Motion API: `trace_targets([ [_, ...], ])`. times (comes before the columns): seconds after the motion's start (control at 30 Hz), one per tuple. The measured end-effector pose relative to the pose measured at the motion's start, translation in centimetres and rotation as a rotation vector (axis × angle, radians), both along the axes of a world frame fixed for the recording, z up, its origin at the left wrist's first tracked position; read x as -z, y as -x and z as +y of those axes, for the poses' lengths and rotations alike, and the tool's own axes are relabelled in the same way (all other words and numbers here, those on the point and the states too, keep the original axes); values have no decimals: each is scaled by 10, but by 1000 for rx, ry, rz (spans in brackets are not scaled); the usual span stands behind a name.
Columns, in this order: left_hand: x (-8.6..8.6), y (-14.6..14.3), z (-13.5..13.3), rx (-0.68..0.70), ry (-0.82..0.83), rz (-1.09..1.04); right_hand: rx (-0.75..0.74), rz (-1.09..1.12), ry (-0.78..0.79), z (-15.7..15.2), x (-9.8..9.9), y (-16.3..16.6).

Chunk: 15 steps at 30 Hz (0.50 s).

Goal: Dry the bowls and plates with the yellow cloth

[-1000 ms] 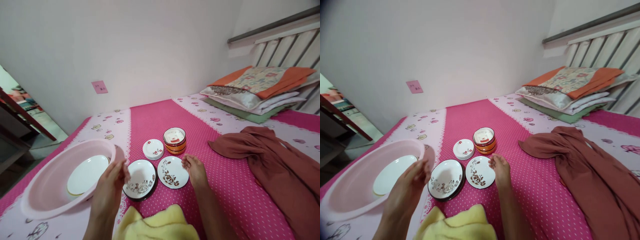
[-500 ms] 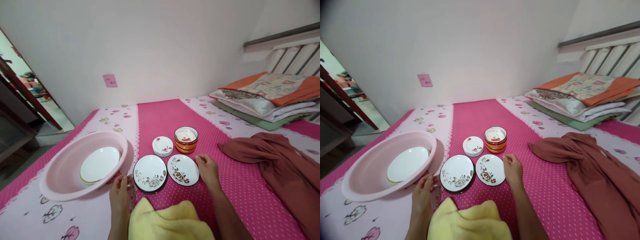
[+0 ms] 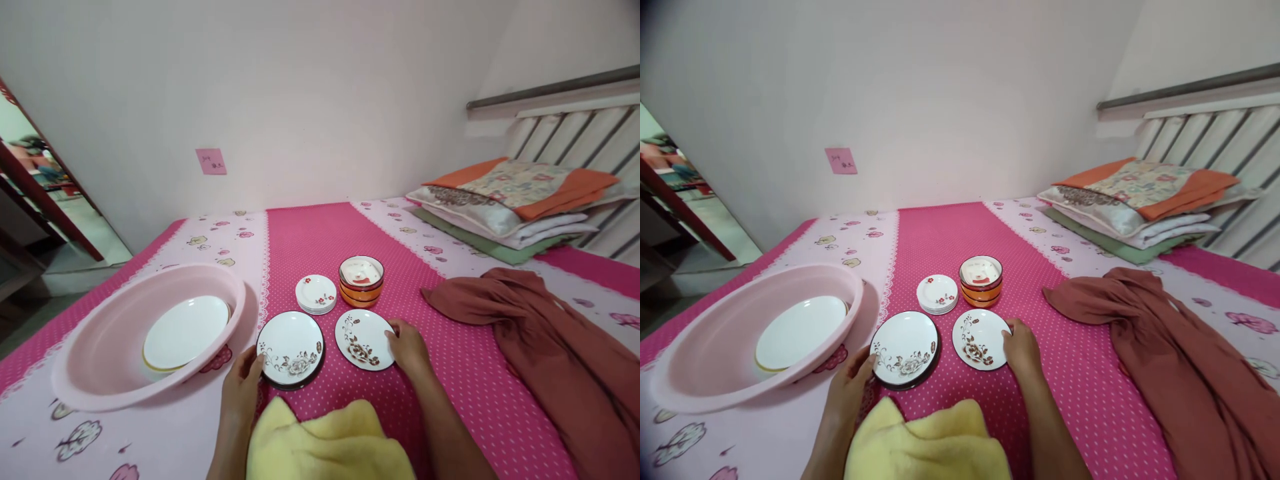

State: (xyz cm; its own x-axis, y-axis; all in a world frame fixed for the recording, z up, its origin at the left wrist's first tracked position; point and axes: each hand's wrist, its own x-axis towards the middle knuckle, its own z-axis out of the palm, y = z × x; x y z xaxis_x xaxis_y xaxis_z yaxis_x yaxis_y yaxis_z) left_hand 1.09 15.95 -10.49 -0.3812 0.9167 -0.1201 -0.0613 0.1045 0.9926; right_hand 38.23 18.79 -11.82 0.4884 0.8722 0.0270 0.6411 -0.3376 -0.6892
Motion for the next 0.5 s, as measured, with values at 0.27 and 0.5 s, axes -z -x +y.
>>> trace_targets([
  [0.27, 0, -3, -1, 22, -28, 54, 73, -67, -24, -6, -6, -10],
  [0.5, 3, 2, 1, 44, -45, 47, 15, 25, -325, -8, -32, 11],
])
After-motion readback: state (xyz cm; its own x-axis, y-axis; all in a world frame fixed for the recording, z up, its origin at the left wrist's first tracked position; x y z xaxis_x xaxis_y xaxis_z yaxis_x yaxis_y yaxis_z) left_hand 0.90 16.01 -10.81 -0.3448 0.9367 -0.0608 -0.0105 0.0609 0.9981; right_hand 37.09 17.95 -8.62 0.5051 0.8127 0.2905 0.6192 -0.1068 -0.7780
